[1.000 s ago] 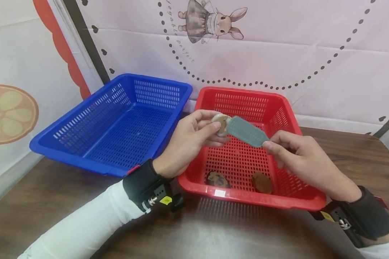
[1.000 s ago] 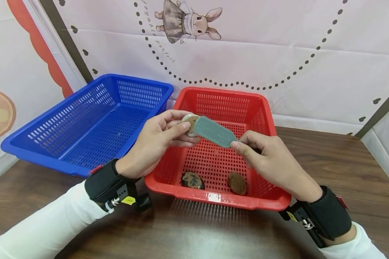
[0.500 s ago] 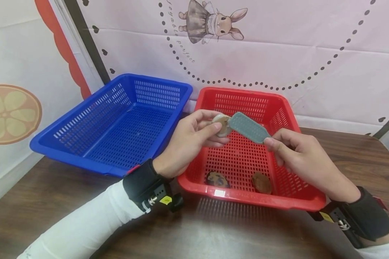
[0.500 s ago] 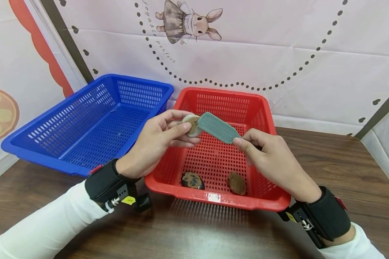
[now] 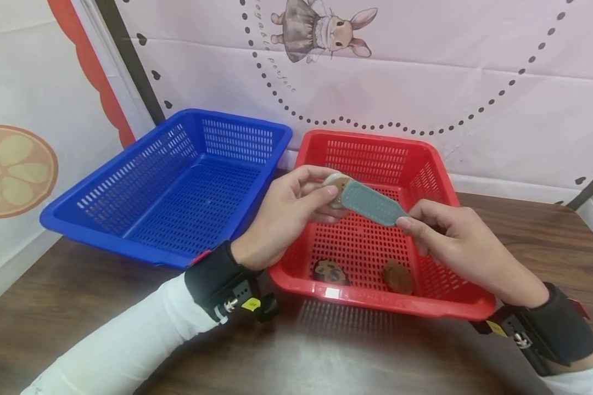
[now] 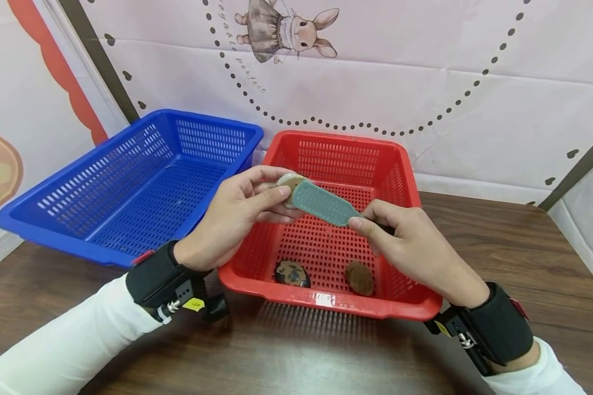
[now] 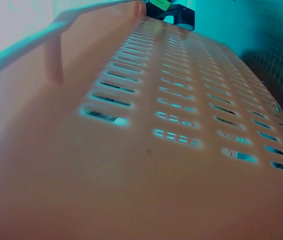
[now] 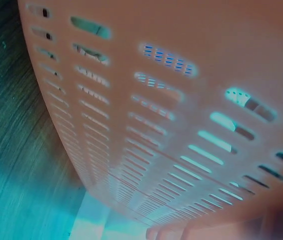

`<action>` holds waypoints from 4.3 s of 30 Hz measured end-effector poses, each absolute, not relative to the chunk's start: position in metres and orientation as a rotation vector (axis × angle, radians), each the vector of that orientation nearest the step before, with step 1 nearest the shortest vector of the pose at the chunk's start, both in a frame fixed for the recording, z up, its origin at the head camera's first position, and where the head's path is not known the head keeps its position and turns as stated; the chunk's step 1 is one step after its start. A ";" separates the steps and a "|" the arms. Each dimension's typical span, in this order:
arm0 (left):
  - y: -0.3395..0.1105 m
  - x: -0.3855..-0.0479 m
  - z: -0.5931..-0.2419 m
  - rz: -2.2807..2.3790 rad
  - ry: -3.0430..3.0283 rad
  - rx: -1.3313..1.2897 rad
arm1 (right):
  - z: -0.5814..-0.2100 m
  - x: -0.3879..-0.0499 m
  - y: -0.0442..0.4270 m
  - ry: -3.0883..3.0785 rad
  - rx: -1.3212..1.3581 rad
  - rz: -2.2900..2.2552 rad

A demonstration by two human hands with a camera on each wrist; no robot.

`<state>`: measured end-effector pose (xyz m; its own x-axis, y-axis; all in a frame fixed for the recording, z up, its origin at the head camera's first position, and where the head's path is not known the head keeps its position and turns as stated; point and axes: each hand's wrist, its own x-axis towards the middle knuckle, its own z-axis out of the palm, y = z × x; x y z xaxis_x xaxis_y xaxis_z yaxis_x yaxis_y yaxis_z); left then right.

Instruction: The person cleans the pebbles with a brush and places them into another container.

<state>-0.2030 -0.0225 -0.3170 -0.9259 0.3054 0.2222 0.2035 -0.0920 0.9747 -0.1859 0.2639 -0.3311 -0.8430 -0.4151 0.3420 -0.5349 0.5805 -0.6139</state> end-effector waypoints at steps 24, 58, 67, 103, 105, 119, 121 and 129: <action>-0.022 -0.204 -0.317 2.193 2.060 0.597 | -0.331 -0.186 0.264 -2.628 0.631 1.116; -0.023 -0.204 -0.319 2.181 2.039 0.666 | -0.329 -0.184 0.263 -2.631 0.624 1.093; -0.026 -0.203 -0.316 2.161 2.071 0.657 | -0.329 -0.185 0.262 -2.635 0.581 1.129; -0.025 -0.202 -0.318 2.109 2.096 0.703 | -0.332 -0.184 0.264 -2.649 0.787 1.157; -0.026 -0.202 -0.318 2.092 2.111 0.713 | -0.332 -0.185 0.264 -2.642 0.766 1.149; -0.024 -0.203 -0.319 2.075 2.109 0.725 | -0.329 -0.182 0.264 -2.592 0.657 1.191; -0.024 -0.203 -0.319 2.086 2.101 0.719 | -0.328 -0.182 0.264 -2.577 0.641 1.205; -0.024 -0.202 -0.317 2.138 2.076 0.677 | -0.331 -0.183 0.264 -2.573 0.779 1.220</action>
